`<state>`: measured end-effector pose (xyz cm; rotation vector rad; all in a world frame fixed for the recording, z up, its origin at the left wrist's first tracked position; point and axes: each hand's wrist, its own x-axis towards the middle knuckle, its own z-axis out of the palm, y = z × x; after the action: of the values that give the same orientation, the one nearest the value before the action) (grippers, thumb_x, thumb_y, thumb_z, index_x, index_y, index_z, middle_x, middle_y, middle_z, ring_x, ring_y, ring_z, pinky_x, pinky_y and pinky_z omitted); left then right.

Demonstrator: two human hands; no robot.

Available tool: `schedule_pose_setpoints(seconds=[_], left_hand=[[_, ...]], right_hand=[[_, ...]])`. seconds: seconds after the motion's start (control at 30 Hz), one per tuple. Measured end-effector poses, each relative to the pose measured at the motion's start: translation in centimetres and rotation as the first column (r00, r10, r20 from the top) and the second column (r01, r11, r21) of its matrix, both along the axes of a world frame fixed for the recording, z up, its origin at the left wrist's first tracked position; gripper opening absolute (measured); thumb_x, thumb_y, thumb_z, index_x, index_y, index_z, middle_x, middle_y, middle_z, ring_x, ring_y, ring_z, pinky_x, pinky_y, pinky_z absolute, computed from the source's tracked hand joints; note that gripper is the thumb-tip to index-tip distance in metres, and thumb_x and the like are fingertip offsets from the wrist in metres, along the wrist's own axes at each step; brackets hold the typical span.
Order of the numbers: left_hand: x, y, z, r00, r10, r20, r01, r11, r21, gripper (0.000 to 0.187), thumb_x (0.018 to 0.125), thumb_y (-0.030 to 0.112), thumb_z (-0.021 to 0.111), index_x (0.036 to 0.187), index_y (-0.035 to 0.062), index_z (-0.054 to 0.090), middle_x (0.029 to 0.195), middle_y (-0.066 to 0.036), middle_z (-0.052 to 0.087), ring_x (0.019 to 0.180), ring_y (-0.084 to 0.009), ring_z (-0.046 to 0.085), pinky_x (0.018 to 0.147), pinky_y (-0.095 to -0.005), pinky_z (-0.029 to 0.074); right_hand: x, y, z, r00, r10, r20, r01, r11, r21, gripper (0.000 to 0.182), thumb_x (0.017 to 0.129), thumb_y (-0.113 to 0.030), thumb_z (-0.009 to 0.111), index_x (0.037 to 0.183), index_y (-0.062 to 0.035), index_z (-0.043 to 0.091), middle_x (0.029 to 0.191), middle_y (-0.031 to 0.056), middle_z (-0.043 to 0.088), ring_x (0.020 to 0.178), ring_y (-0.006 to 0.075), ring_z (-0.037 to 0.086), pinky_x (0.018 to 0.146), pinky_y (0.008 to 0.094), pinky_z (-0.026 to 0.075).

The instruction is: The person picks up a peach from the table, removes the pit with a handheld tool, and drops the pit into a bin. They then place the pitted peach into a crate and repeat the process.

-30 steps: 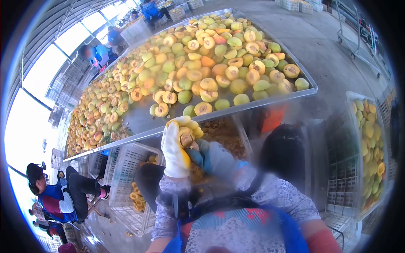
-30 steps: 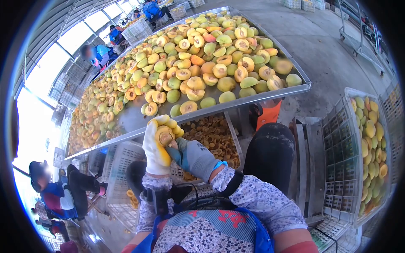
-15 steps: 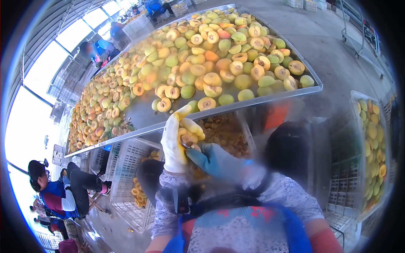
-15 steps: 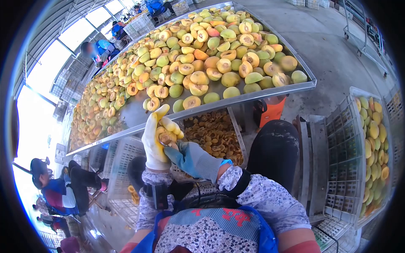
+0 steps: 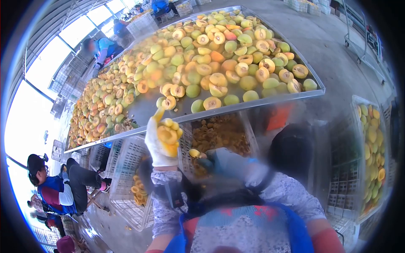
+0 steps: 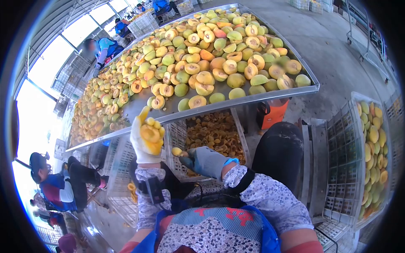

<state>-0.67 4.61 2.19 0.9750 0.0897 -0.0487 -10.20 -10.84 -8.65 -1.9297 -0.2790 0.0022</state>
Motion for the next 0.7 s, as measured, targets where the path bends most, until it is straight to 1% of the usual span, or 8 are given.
schedule_pose_setpoints(seconds=[0.03, 0.1, 0.2, 0.23, 0.3, 0.37, 0.47, 0.7], left_hand=[[0.8, 2.4, 0.4, 0.995, 0.087, 0.050, -0.091, 0.993, 0.080, 0.043, 0.102, 0.035, 0.057, 0.130, 0.0032, 0.065, 0.082, -0.004, 0.061, 0.071, -0.0173, 0.059, 0.064, -0.0311, 0.050], [1.4, 9.0, 1.1, 0.946, 0.244, 0.211, -0.312, 0.862, 0.400, 0.039, 0.099, 0.030, 0.061, 0.124, 0.0005, 0.067, 0.090, -0.008, 0.068, 0.077, -0.0199, 0.064, 0.070, -0.0329, 0.053], [1.4, 15.7, 1.8, 0.774, 0.389, 0.500, -0.524, -0.049, 0.850, 0.042, 0.095, 0.028, 0.066, 0.120, -0.0053, 0.068, 0.107, -0.017, 0.074, 0.091, -0.0249, 0.071, 0.086, -0.0357, 0.056], [1.5, 16.2, 1.9, 0.789, 0.293, 0.540, -0.504, -0.195, 0.842, 0.046, 0.093, 0.030, 0.068, 0.120, -0.0077, 0.068, 0.113, -0.019, 0.074, 0.099, -0.0250, 0.071, 0.092, -0.0352, 0.054], [2.0, 9.9, 3.0, 0.838, 0.076, 0.541, -0.543, 0.225, 0.809, 0.037, 0.094, 0.025, 0.070, 0.117, -0.0049, 0.070, 0.113, -0.017, 0.073, 0.101, -0.0228, 0.070, 0.093, -0.0349, 0.053], [3.2, 2.5, 2.0, 0.796, -0.219, 0.564, -0.468, 0.366, 0.804, 0.035, 0.092, 0.023, 0.074, 0.117, -0.0016, 0.069, 0.110, -0.014, 0.073, 0.100, -0.0207, 0.069, 0.092, -0.0333, 0.053], [5.3, -4.5, 0.1, 0.817, -0.495, 0.295, -0.326, 0.024, 0.945, 0.045, 0.089, 0.036, 0.069, 0.124, 0.0078, 0.069, 0.120, -0.017, 0.071, 0.112, -0.0319, 0.068, 0.098, -0.0386, 0.051], [10.8, -5.3, -2.9, 0.780, -0.612, 0.132, -0.185, -0.025, 0.982, 0.044, 0.092, 0.030, 0.067, 0.131, 0.0102, 0.066, 0.125, -0.018, 0.069, 0.119, -0.0324, 0.064, 0.104, -0.0382, 0.047]], right_hand=[[-1.0, -2.0, 5.2, 0.989, -0.042, -0.139, -0.004, 0.948, -0.317, 0.036, 0.100, -0.041, 0.059, 0.104, -0.0078, 0.072, 0.095, 0.0210, 0.073, 0.094, 0.0404, 0.070, 0.082, 0.0496, 0.055], [-0.5, -2.8, 3.7, 0.985, -0.145, -0.093, 0.097, 0.915, -0.392, 0.034, 0.098, -0.040, 0.060, 0.104, -0.0081, 0.072, 0.094, 0.0203, 0.073, 0.091, 0.0400, 0.071, 0.080, 0.0503, 0.055], [0.5, -2.7, 1.8, 0.979, -0.206, 0.007, 0.194, 0.908, -0.371, 0.033, 0.098, -0.038, 0.060, 0.103, -0.0073, 0.070, 0.092, 0.0207, 0.073, 0.086, 0.0405, 0.071, 0.077, 0.0523, 0.055], [0.8, -2.4, 1.6, 0.979, -0.205, 0.011, 0.193, 0.902, -0.387, 0.032, 0.098, -0.038, 0.060, 0.102, -0.0070, 0.069, 0.091, 0.0209, 0.073, 0.085, 0.0407, 0.071, 0.076, 0.0526, 0.055], [1.0, -2.1, 1.8, 0.978, -0.206, 0.022, 0.198, 0.902, -0.384, 0.032, 0.098, -0.037, 0.060, 0.102, -0.0067, 0.069, 0.090, 0.0213, 0.072, 0.084, 0.0412, 0.070, 0.075, 0.0530, 0.055], [0.8, -2.4, 2.6, 0.977, -0.212, 0.038, 0.212, 0.914, -0.346, 0.031, 0.099, -0.037, 0.060, 0.101, -0.0068, 0.068, 0.089, 0.0219, 0.072, 0.084, 0.0415, 0.070, 0.074, 0.0533, 0.054], [0.3, -3.3, 2.7, 0.959, -0.277, 0.068, 0.284, 0.917, -0.281, 0.031, 0.098, -0.037, 0.061, 0.103, -0.0070, 0.068, 0.088, 0.0220, 0.071, 0.083, 0.0420, 0.070, 0.074, 0.0538, 0.054], [0.7, -4.4, 2.9, 0.945, -0.318, 0.075, 0.325, 0.897, -0.298, 0.030, 0.098, -0.036, 0.061, 0.102, -0.0064, 0.065, 0.085, 0.0222, 0.071, 0.081, 0.0429, 0.069, 0.070, 0.0550, 0.053]])
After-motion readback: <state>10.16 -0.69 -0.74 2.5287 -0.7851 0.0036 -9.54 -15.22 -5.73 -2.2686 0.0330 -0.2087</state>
